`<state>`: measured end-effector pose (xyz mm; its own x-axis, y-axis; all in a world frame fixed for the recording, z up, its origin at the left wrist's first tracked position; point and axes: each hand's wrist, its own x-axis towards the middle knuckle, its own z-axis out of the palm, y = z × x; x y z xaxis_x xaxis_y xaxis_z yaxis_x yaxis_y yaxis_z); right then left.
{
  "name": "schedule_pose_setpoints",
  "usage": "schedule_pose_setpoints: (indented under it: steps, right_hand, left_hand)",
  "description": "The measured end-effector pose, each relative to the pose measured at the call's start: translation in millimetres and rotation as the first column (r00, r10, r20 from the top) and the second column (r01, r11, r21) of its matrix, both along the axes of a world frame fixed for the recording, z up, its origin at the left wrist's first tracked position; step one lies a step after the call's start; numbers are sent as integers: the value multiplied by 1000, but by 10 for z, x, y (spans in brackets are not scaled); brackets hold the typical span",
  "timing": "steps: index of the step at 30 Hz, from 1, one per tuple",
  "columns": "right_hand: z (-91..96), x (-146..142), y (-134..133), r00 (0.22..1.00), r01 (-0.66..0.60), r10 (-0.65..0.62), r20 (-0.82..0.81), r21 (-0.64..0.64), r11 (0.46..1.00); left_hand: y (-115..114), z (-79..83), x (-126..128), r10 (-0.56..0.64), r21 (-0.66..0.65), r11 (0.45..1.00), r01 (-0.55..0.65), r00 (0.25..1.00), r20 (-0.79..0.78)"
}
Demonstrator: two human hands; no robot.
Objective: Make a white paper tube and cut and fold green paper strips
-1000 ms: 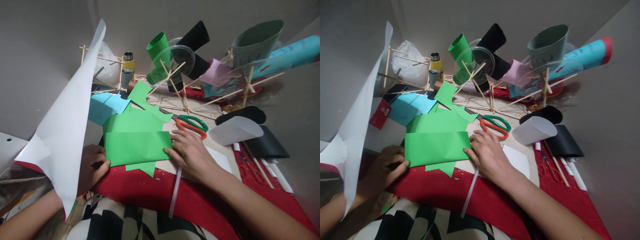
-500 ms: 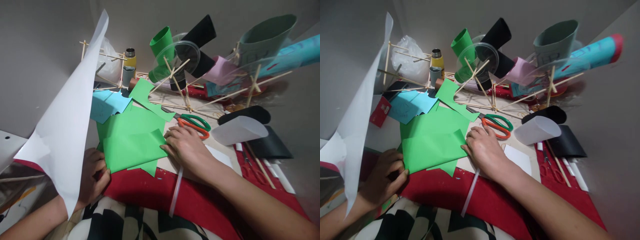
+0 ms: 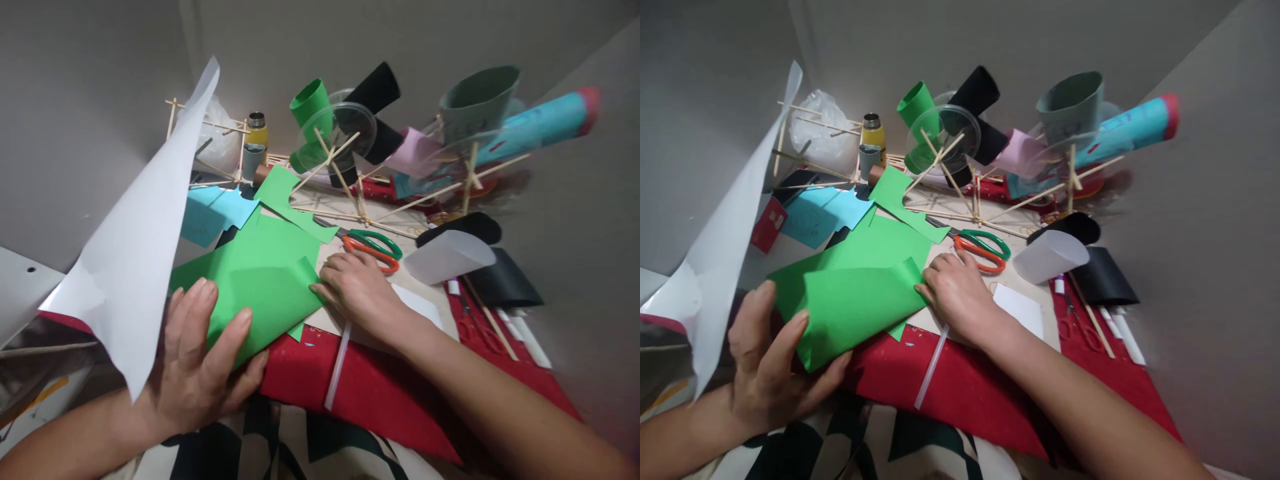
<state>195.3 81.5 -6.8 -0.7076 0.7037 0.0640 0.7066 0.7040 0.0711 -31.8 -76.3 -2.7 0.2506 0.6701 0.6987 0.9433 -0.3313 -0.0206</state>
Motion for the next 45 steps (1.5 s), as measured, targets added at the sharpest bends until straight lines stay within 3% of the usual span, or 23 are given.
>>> schedule_pose_setpoints:
  steps: [2,4,6,9,14,18,24,26,28,29,30,32,34,36,39,45]
  right_hand:
    - [24,-6,-3,1000,17,-18,-20,-25,1000]
    - [50,33,5,998,39,-41,-51,-52,998]
    - [76,146,-7,992,68,-75,-105,-67,995]
    - [88,452,-133,968,128,-141,-206,-72,989]
    - [-32,930,-563,959,230,-239,-151,-77,970]
    - [-132,935,-755,949,272,-275,-151,-41,961]
    - [-92,936,-880,926,184,-185,-328,-34,982]
    - [-71,1062,-1010,821,141,-197,-536,-145,979]
    - [-73,1240,-1160,606,94,-334,-722,-352,931]
    - [-86,1338,-1228,491,71,-456,-742,-488,870]
    - [-106,1433,-1287,315,67,-563,-764,-574,816]
    - [-165,1593,-1368,36,-25,-685,-728,-686,728]
    - [-231,1682,-1402,-144,-154,-741,-656,-725,672]
    - [-285,1698,-1396,-212,-270,-784,-583,-736,620]
    - [-318,1645,-1327,-217,-328,-822,-526,-754,569]
    - [-294,1627,-1024,-103,-241,-822,-560,-788,567]
  left_hand:
    - [34,19,134,-33,-7,999,33,993,-111]
    - [118,4,229,-100,-137,988,69,965,-241]
    - [222,-30,269,-110,-314,950,3,939,-326]
    - [325,-72,235,-36,-445,884,-144,928,-371]
    - [285,-67,143,11,-502,839,-212,928,-373]
    - [260,-10,148,-11,-539,819,-197,934,-358]
    - [318,42,87,0,-574,802,-167,960,-279]
    - [335,30,42,-3,-576,809,-115,980,-200]
    - [348,15,4,-2,-564,822,-78,990,-140]
    - [353,11,-9,2,-560,826,-73,992,-126]
    - [360,8,-16,8,-558,826,-76,992,-122]
    - [375,11,-17,21,-561,822,-97,990,-140]
    - [395,21,-7,29,-563,818,-121,985,-169]
    - [414,28,4,28,-560,817,-136,980,-197]
    - [429,18,7,31,-547,822,-156,972,-232]
    - [416,-95,-36,17,-500,859,-113,981,-192]
